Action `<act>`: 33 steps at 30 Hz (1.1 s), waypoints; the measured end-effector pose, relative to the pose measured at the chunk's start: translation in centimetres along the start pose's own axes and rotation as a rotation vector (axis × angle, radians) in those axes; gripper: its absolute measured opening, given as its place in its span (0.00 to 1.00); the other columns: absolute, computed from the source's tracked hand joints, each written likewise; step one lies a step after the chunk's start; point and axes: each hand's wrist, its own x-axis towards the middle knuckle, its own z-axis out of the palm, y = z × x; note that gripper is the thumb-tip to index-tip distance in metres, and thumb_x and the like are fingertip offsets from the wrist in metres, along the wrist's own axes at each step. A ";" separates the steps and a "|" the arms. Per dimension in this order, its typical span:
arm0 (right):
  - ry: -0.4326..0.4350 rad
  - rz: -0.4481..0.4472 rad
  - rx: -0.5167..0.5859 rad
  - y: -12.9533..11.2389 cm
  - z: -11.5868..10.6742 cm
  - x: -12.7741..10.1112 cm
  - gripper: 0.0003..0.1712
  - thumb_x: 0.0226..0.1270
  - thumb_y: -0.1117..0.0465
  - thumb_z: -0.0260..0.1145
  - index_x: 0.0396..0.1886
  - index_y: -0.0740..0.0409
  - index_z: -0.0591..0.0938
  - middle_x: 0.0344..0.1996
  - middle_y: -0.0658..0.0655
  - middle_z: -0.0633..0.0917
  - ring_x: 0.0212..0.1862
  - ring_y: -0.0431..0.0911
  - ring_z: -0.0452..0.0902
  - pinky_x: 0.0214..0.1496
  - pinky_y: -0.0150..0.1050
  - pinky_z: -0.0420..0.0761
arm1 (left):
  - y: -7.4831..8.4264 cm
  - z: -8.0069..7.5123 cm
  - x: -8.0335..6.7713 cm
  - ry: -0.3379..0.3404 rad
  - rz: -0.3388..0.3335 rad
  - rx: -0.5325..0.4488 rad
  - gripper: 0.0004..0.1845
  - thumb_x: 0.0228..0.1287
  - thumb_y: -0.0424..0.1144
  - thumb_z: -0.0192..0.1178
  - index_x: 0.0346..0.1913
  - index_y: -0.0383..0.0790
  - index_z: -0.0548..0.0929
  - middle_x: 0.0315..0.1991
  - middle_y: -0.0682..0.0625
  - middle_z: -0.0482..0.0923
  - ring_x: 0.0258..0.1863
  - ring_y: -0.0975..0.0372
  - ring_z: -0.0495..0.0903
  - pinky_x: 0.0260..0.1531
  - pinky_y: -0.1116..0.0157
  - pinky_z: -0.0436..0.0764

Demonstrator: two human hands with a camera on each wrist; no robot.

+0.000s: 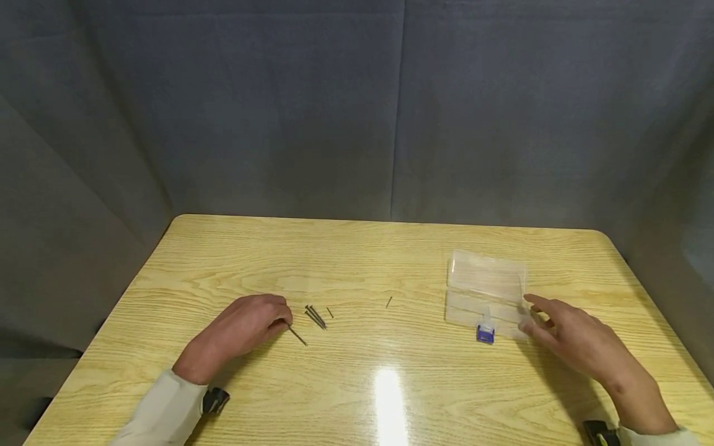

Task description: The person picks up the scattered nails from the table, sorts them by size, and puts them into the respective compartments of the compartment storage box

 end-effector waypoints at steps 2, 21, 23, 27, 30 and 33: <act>-0.007 -0.008 0.008 0.0 0.2 0.0 0.38 0.77 0.46 0.64 0.71 0.72 0.70 0.53 0.74 0.83 0.47 0.62 0.85 0.41 0.61 0.82 | 0.1 0.0 -0.1 0.002 -0.006 0.007 0.12 0.67 0.32 0.70 0.30 0.53 0.82 0.29 0.63 0.72 0.26 0.69 0.65 0.28 0.67 0.69; -0.027 -0.022 0.006 -0.2 0.7 -0.2 0.45 0.76 0.42 0.64 0.73 0.75 0.66 0.57 0.77 0.79 0.51 0.64 0.83 0.47 0.63 0.79 | 0.7 0.2 -0.1 0.009 0.014 0.084 0.13 0.70 0.31 0.66 0.29 0.50 0.78 0.28 0.61 0.69 0.24 0.69 0.62 0.25 0.68 0.67; -0.028 -0.025 0.010 -0.2 0.8 -0.2 0.45 0.76 0.42 0.64 0.73 0.75 0.66 0.58 0.77 0.78 0.52 0.65 0.82 0.48 0.63 0.79 | 0.7 0.3 0.0 0.012 0.019 0.095 0.13 0.69 0.31 0.66 0.29 0.50 0.78 0.27 0.61 0.68 0.23 0.69 0.63 0.24 0.68 0.67; -0.030 -0.027 0.018 -0.2 0.9 -0.2 0.45 0.76 0.42 0.64 0.74 0.75 0.65 0.60 0.79 0.76 0.56 0.69 0.79 0.52 0.65 0.77 | 0.8 0.3 0.0 0.005 0.016 0.086 0.14 0.68 0.30 0.65 0.28 0.50 0.76 0.26 0.61 0.66 0.23 0.69 0.62 0.25 0.68 0.67; -0.031 -0.032 0.016 -0.2 0.9 -0.2 0.45 0.77 0.43 0.63 0.74 0.75 0.65 0.61 0.80 0.75 0.59 0.71 0.77 0.54 0.66 0.75 | 0.9 0.4 0.0 0.003 0.016 0.066 0.16 0.67 0.29 0.64 0.27 0.51 0.74 0.26 0.62 0.64 0.23 0.69 0.62 0.25 0.68 0.67; -0.027 -0.039 0.010 0.0 0.9 -0.2 0.44 0.77 0.44 0.64 0.73 0.76 0.65 0.61 0.81 0.74 0.59 0.72 0.76 0.54 0.67 0.75 | 1.0 0.4 0.0 0.010 0.029 0.053 0.17 0.66 0.28 0.63 0.26 0.51 0.71 0.25 0.62 0.62 0.23 0.69 0.60 0.24 0.68 0.66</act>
